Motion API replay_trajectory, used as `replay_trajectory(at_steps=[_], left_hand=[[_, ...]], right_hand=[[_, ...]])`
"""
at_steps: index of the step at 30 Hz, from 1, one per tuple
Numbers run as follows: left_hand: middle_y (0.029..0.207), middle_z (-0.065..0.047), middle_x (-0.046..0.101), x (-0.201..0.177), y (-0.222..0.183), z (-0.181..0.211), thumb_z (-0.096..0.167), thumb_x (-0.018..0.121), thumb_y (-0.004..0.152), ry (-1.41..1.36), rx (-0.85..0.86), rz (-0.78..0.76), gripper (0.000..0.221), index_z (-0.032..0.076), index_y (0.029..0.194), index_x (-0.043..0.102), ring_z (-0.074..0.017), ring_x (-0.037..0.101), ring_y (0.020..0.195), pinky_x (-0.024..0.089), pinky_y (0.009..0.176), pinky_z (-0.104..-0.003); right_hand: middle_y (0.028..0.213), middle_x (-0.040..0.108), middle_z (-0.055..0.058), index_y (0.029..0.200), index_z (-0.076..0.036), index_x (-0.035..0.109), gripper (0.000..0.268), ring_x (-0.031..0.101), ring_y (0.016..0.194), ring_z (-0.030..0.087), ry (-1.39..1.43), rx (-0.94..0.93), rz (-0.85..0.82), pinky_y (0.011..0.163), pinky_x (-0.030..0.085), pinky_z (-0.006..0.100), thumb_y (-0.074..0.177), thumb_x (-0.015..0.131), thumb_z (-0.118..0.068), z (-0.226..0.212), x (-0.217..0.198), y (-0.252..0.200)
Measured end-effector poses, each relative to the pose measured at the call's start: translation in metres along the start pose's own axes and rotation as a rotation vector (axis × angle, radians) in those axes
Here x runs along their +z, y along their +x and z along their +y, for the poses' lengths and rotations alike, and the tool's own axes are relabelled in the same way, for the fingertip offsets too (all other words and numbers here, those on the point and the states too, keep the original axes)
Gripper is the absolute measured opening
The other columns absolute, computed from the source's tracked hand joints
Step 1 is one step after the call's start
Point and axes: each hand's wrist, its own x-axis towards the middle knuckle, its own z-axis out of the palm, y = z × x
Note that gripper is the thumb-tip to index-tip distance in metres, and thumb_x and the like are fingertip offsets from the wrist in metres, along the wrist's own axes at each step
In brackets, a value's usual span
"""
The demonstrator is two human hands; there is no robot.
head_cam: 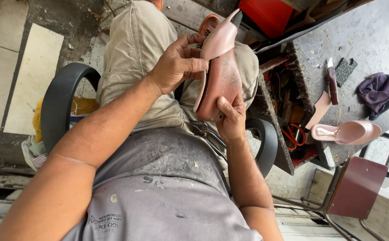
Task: Repairing pink sandals by fitting them onto wooden lasts and using pliers to stretch the material
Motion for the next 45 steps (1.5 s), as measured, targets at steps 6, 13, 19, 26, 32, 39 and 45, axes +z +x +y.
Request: replay_trajectory(at_steps=[6,13,19,26,32,39,45], left_hand=[[0.106,-0.004,0.073,-0.006,0.004,-0.009,0.006,0.08,0.082,-0.07,0.005,-0.036,0.053,0.015,0.129,0.06,-0.0177,0.07,0.094,0.066,0.077,-0.041],[0.111,-0.003,0.071,-0.013,0.004,-0.016,0.003,0.078,0.086,-0.126,0.051,-0.162,0.053,0.012,0.134,0.057,-0.0161,0.069,0.095,0.065,0.08,-0.04],[0.111,0.001,0.067,-0.027,0.015,-0.01,0.029,0.075,0.084,-0.153,0.06,-0.203,0.048,0.014,0.126,0.058,-0.0095,0.061,0.086,0.046,0.061,-0.021],[0.144,-0.034,0.057,-0.018,0.006,0.0,0.031,0.081,0.092,-0.366,0.264,-0.42,0.07,0.008,0.148,0.046,-0.0475,0.064,0.128,0.053,0.113,-0.051],[0.135,-0.019,0.062,-0.021,0.006,-0.012,0.025,0.083,0.087,-0.437,0.274,-0.404,0.079,0.009,0.153,0.042,-0.0398,0.059,0.136,0.053,0.117,-0.059],[0.134,-0.029,0.062,-0.022,0.009,-0.014,0.027,0.086,0.086,-0.372,0.291,-0.371,0.082,0.011,0.154,0.042,-0.0459,0.064,0.129,0.056,0.113,-0.06],[0.119,-0.029,0.07,-0.004,0.01,-0.003,0.026,0.087,0.08,-0.219,0.3,-0.208,0.063,0.007,0.13,0.055,-0.0345,0.071,0.107,0.061,0.088,-0.043]], right_hand=[[0.127,0.067,0.01,0.15,-0.007,0.047,0.073,0.066,0.113,0.024,-0.042,-0.042,0.042,0.095,0.06,0.041,0.087,0.083,-0.018,0.006,0.002,0.001],[0.128,0.065,0.011,0.147,-0.007,0.049,0.067,0.063,0.115,0.023,-0.15,-0.146,0.009,0.098,0.057,0.037,0.091,0.081,-0.023,0.004,0.006,-0.001],[0.124,0.061,0.009,0.145,-0.006,0.05,0.071,0.057,0.112,0.021,-0.637,-0.323,0.033,0.091,0.053,0.033,0.09,0.078,-0.041,-0.003,0.014,-0.01],[0.115,0.063,0.01,0.141,-0.003,0.052,0.058,0.06,0.1,0.023,-1.045,-0.41,-0.071,0.078,0.054,0.033,0.095,0.07,-0.033,-0.019,0.049,-0.035],[0.118,0.067,0.012,0.144,0.001,0.05,0.063,0.065,0.101,0.023,-1.214,-0.464,-0.034,0.088,0.053,0.035,0.094,0.071,-0.032,-0.018,0.047,-0.044],[0.126,0.066,0.014,0.145,0.0,0.049,0.064,0.065,0.109,0.024,-1.214,-0.405,-0.023,0.09,0.053,0.033,0.094,0.07,-0.032,-0.028,0.054,-0.047],[0.111,0.067,0.005,0.144,-0.007,0.051,0.059,0.061,0.093,0.018,-1.263,-0.189,-0.054,0.076,0.053,0.029,0.091,0.071,-0.028,-0.073,0.072,-0.052]])
